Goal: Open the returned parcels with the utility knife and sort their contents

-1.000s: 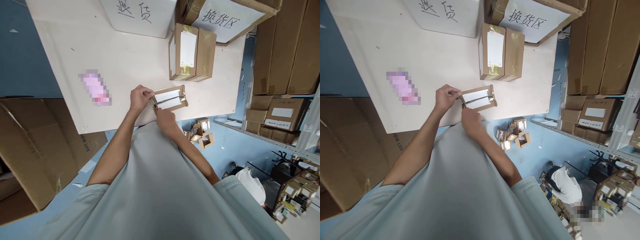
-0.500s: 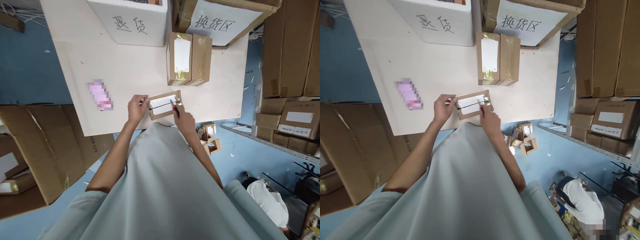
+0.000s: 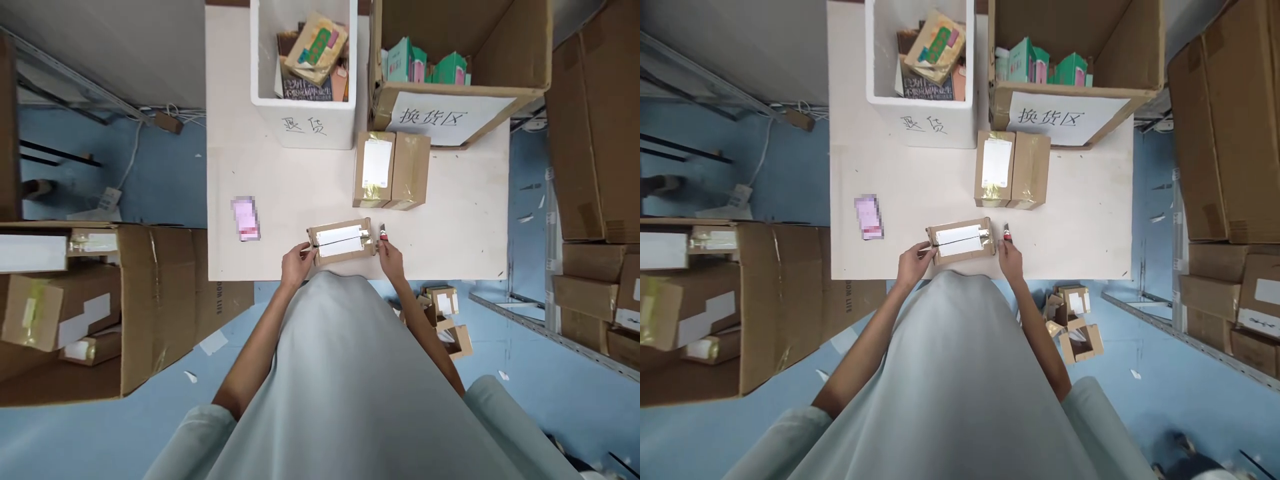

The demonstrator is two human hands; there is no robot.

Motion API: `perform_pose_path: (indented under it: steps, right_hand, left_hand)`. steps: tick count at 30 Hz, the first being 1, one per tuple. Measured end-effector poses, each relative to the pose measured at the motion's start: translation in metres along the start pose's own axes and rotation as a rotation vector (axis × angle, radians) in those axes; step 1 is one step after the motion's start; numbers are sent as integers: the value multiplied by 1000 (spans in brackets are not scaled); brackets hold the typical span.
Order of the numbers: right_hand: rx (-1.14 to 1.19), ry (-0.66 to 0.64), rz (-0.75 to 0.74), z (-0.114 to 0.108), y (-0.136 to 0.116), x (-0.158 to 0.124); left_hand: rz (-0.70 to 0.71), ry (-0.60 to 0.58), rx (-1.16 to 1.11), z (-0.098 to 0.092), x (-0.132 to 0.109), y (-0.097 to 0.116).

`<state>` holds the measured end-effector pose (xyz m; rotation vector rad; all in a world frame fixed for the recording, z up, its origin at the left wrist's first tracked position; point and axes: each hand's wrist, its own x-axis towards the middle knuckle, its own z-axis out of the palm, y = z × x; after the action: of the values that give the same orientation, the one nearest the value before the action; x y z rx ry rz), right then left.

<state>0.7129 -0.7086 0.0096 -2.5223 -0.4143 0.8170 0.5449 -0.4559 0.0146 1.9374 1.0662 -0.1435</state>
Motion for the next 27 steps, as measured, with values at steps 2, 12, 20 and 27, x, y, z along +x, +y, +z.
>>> perform_pose_path:
  steps: [2, 12, 20, 27]
  right_hand:
    - [54, -7, -13, 4, -7, -3]
    - [-176, 91, -408, -7, -60, 0]
    - [-641, -124, -714, -2, -117, 26]
    - [-593, -214, -579, -29, -117, 49]
  left_hand:
    - [2, 8, 3, -1, -1, 2]
    - [354, 67, 201, -15, -16, 10]
    - [519, -103, 386, 13, -13, 17]
    - [582, -104, 434, 11, -13, 8]
